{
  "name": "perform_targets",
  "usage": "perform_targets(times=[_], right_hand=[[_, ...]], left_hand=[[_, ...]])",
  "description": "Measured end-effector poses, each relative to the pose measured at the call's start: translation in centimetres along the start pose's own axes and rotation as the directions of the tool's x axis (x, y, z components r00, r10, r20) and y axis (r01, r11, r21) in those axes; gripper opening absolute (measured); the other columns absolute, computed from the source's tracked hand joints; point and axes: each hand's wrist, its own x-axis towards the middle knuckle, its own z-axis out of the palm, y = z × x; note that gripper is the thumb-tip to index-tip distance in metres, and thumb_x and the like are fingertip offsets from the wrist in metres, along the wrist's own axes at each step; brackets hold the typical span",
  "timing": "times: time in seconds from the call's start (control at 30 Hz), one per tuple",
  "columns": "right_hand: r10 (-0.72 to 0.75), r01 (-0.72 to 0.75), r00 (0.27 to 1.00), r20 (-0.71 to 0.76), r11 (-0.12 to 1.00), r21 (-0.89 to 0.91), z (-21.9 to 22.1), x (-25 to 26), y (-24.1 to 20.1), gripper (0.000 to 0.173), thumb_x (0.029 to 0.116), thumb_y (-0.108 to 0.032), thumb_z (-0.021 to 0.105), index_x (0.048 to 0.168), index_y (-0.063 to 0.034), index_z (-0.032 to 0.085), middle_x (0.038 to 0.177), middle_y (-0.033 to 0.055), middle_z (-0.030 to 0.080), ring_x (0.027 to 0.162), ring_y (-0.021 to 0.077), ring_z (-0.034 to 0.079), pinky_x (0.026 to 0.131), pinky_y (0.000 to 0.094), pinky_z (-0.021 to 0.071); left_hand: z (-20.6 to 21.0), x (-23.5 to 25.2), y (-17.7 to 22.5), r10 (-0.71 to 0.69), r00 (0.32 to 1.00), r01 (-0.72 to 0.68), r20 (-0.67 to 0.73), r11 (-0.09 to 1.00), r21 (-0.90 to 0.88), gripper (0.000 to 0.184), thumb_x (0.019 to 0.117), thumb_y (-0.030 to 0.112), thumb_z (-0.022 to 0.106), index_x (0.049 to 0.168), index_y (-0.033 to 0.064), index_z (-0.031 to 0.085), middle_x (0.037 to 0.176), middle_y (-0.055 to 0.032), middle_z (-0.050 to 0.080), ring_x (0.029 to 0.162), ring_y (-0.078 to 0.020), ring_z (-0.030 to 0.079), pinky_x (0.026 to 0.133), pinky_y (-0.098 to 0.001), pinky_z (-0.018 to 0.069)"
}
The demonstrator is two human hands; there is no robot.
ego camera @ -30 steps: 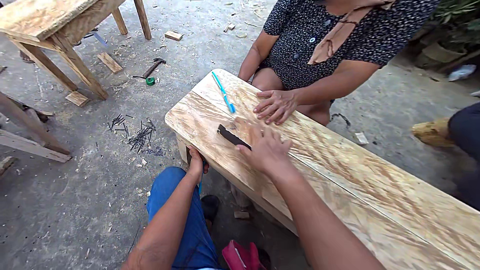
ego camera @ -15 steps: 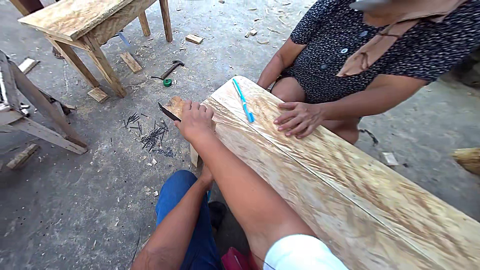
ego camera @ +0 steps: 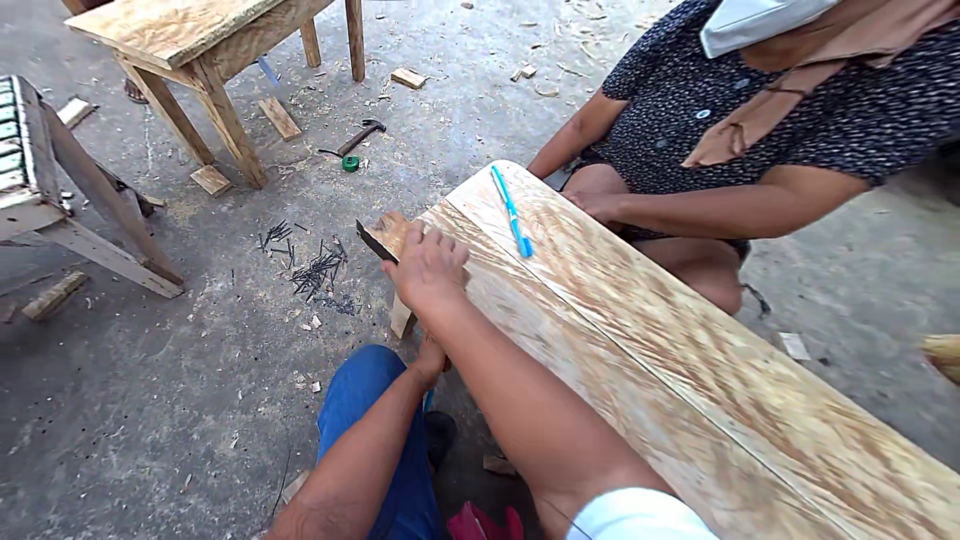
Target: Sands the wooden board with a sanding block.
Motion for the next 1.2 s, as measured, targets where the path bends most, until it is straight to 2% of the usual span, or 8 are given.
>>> perform_targets(times=[0.07, 0.2, 0.4, 0.57, 0.7, 0.77, 1.03, 1.2], right_hand=[[-0.053, 0.053, 0.997, -0.063, 0.999, -0.002, 1.9, 3.3, -1.3, 0.085, 0.0881, -0.054, 0.073, 0.146, 0.0031, 0.049, 0.126, 0.0328, 0.062, 0.113, 0.0532, 0.060, 0.092, 0.0712, 0.0431], [-0.033, 0.020, 0.973, 0.228, 0.998, 0.062, -4.2, -1.7, 0.8, 0.081, 0.0973, -0.045, 0.069, 0.157, -0.0008, 0.035, 0.141, 0.0303, 0.054, 0.131, 0.0489, 0.051, 0.107, 0.0660, 0.0369], [0.079, -0.074, 0.995, 0.057, 0.993, -0.087, -4.9, -14.7, 11.6, 0.084, 0.0930, -0.050, 0.071, 0.150, 0.0057, 0.044, 0.117, 0.0360, 0.063, 0.108, 0.0577, 0.062, 0.085, 0.0712, 0.0459], [0.220, -0.213, 0.914, 0.340, 0.975, -0.060, -6.4, -7.8, 5.0, 0.084, 0.1012, -0.049, 0.061, 0.158, 0.0046, 0.029, 0.140, 0.0348, 0.051, 0.132, 0.0523, 0.048, 0.107, 0.0657, 0.0356], [0.028, -0.028, 1.000, -0.011, 1.000, 0.006, 0.7, 2.7, 1.1, 0.084, 0.0896, -0.052, 0.071, 0.148, 0.0025, 0.047, 0.127, 0.0346, 0.060, 0.115, 0.0548, 0.058, 0.092, 0.0718, 0.0424], [0.013, -0.013, 1.000, 0.007, 1.000, -0.003, 1.0, 4.6, 0.3, 0.086, 0.0906, -0.055, 0.069, 0.152, -0.0006, 0.044, 0.133, 0.0309, 0.059, 0.121, 0.0515, 0.056, 0.097, 0.0702, 0.0403], [0.255, -0.248, 0.954, 0.160, 0.967, -0.062, -5.8, -12.3, 11.8, 0.082, 0.0968, -0.049, 0.067, 0.156, 0.0008, 0.038, 0.132, 0.0334, 0.058, 0.123, 0.0539, 0.056, 0.099, 0.0704, 0.0402], [0.343, -0.342, 0.886, 0.313, 0.938, -0.059, -7.2, -8.7, 8.7, 0.083, 0.1013, -0.048, 0.061, 0.158, 0.0035, 0.029, 0.142, 0.0338, 0.051, 0.133, 0.0509, 0.049, 0.107, 0.0654, 0.0363]], left_hand=[[-0.4, 1.7, -1.8, 0.021, 1.000, -0.021, -0.001, 0.999, -0.025, 0.037, 0.1131, 0.032, 0.017, 0.103, 0.0092, 0.044, 0.058, 0.0037, 0.039, 0.043, -0.0062, 0.036, 0.045, -0.0213, 0.0377], [0.7, -0.7, 1.0, -0.018, 0.998, 0.019, -0.058, 1.000, 0.014, 0.048, 0.1119, 0.044, 0.007, 0.114, 0.0090, 0.041, 0.062, 0.0023, 0.040, 0.044, -0.0063, 0.035, 0.044, -0.0206, 0.0359], [0.4, 0.8, 0.2, -0.098, 0.995, 0.099, -0.021, 0.994, 0.045, 0.070, 0.1039, 0.058, -0.005, 0.121, 0.0067, 0.041, 0.064, -0.0011, 0.041, 0.047, -0.0123, 0.038, 0.045, -0.0267, 0.0365], [0.8, 0.4, 0.2, -0.027, 0.998, 0.028, -0.050, 0.999, 0.021, 0.065, 0.1076, 0.051, -0.002, 0.144, 0.0057, 0.028, 0.073, -0.0039, 0.044, 0.050, -0.0118, 0.038, 0.047, -0.0270, 0.0372], [1.1, -0.7, 1.0, -0.034, 0.996, 0.034, -0.078, 0.999, -0.006, 0.056, 0.1091, 0.050, 0.002, 0.125, 0.0091, 0.036, 0.062, 0.0015, 0.037, 0.045, -0.0082, 0.034, 0.044, -0.0225, 0.0357], [1.2, -1.1, 1.4, -0.045, 0.996, 0.044, -0.082, 0.999, -0.013, 0.054, 0.1088, 0.051, 0.002, 0.117, 0.0101, 0.037, 0.058, 0.0025, 0.036, 0.042, -0.0075, 0.033, 0.043, -0.0213, 0.0357], [0.8, 0.9, 0.1, -0.097, 0.993, 0.101, -0.070, 0.994, 0.047, 0.072, 0.1033, 0.059, -0.005, 0.130, 0.0082, 0.038, 0.067, -0.0038, 0.045, 0.046, -0.0132, 0.037, 0.043, -0.0274, 0.0363], [0.9, 1.0, 0.1, -0.108, 0.991, 0.111, -0.079, 0.993, 0.034, 0.070, 0.1038, 0.057, -0.006, 0.136, 0.0081, 0.033, 0.065, -0.0026, 0.043, 0.045, -0.0131, 0.037, 0.043, -0.0278, 0.0365]])
